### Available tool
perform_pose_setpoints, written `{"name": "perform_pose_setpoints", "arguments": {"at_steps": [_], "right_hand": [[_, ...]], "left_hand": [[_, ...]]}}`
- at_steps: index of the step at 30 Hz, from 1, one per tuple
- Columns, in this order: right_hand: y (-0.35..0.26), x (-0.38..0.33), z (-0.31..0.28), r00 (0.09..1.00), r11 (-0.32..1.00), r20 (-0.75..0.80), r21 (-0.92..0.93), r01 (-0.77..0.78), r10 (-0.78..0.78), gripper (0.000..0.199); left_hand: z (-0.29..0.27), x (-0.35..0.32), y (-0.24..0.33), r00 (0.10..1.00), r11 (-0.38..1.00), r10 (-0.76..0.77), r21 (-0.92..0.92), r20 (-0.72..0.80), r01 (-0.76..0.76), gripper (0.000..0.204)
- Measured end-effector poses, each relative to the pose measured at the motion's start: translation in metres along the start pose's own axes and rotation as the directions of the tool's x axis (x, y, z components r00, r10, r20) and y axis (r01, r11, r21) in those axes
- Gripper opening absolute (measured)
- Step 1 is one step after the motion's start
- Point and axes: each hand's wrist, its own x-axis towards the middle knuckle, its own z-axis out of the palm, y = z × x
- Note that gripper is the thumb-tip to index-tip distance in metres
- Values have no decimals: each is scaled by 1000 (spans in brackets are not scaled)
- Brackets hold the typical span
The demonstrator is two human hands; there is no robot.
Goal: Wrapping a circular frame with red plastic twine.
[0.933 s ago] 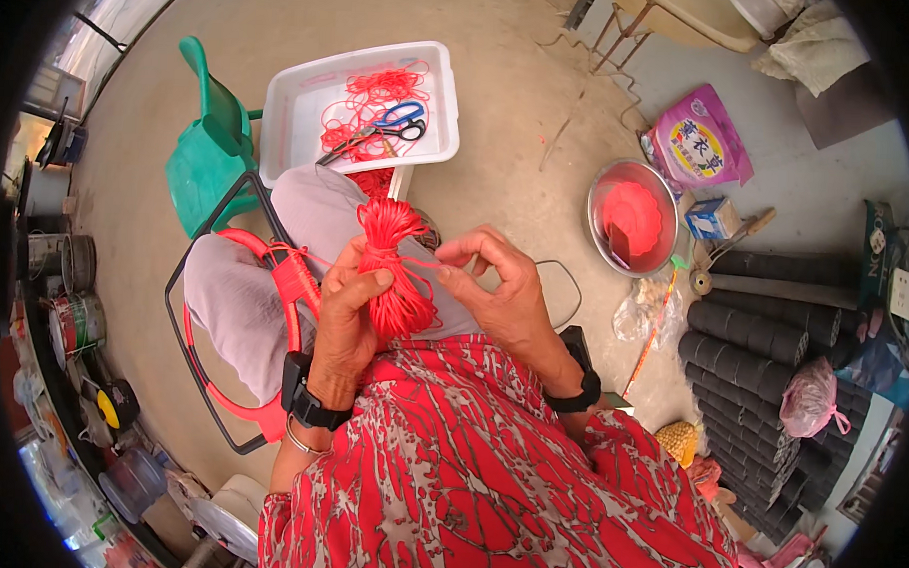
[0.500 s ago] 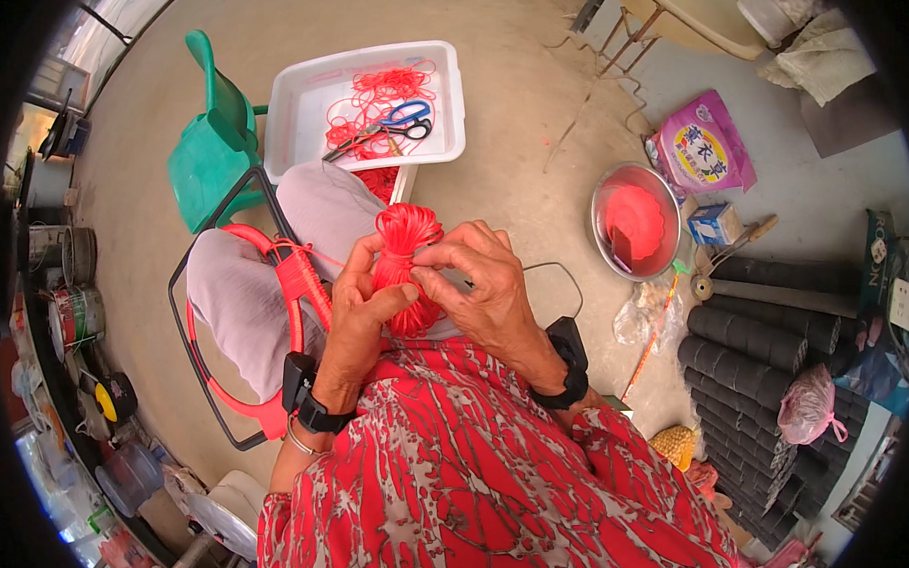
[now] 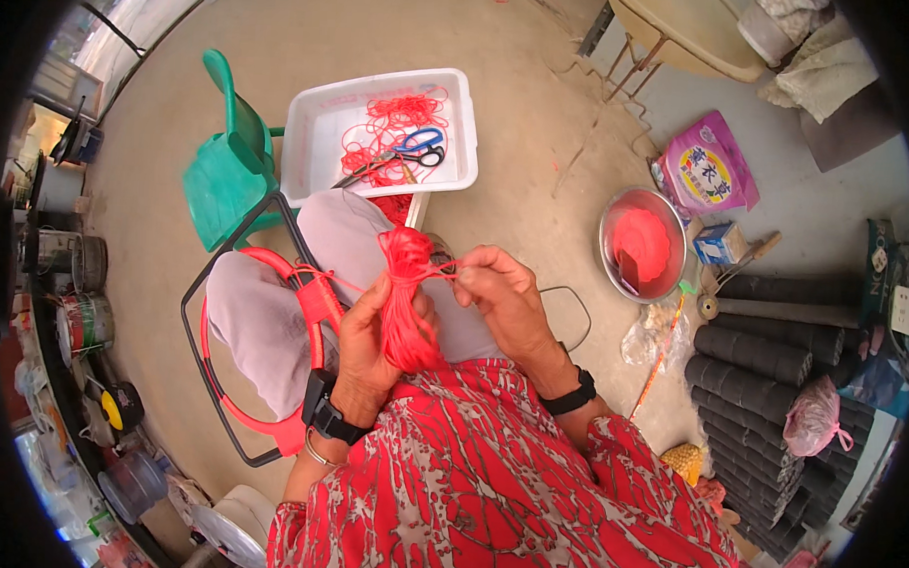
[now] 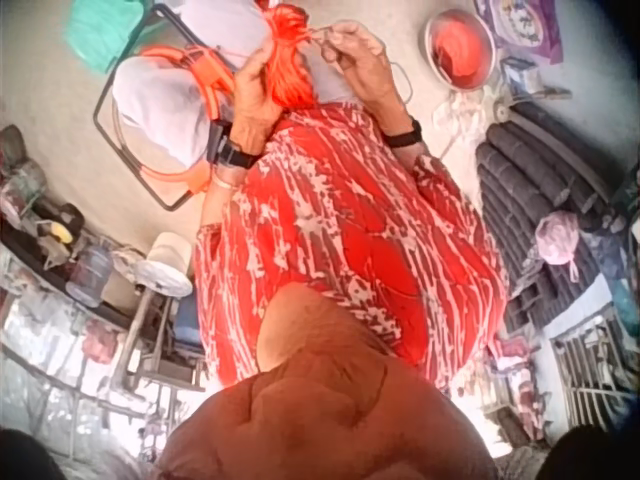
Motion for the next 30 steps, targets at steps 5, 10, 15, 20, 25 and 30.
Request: {"name": "perform_pose_setpoints", "arguments": {"at_steps": [5, 10, 15, 20, 25, 30], "right_hand": [[7, 14, -1, 987, 944, -60, 305, -124, 149, 6], [2, 39, -14, 951, 922, -68, 274, -274, 302, 8], [-48, 51, -2, 984, 981, 121, -158, -111, 131, 14], [-71, 48, 12, 982, 999, 188, 27, 22, -26, 13], [-100, 51, 27, 953, 990, 269, 43, 131, -138, 13], [-116, 72, -4, 974, 962, 84, 190, 194, -212, 10]], "left_hand": [[-4, 2, 5, 903, 991, -63, -79, 426, 107, 45], [21, -8, 13, 978, 948, -151, 300, 142, 102, 55], [17, -7, 13, 980, 812, -195, 565, 27, 146, 50], [4, -1, 11, 983, 949, -40, 303, -178, 93, 29], [5, -8, 17, 936, 987, -141, -28, 322, 159, 29], [21, -23, 17, 939, 844, -335, 468, 78, 262, 35]]}}
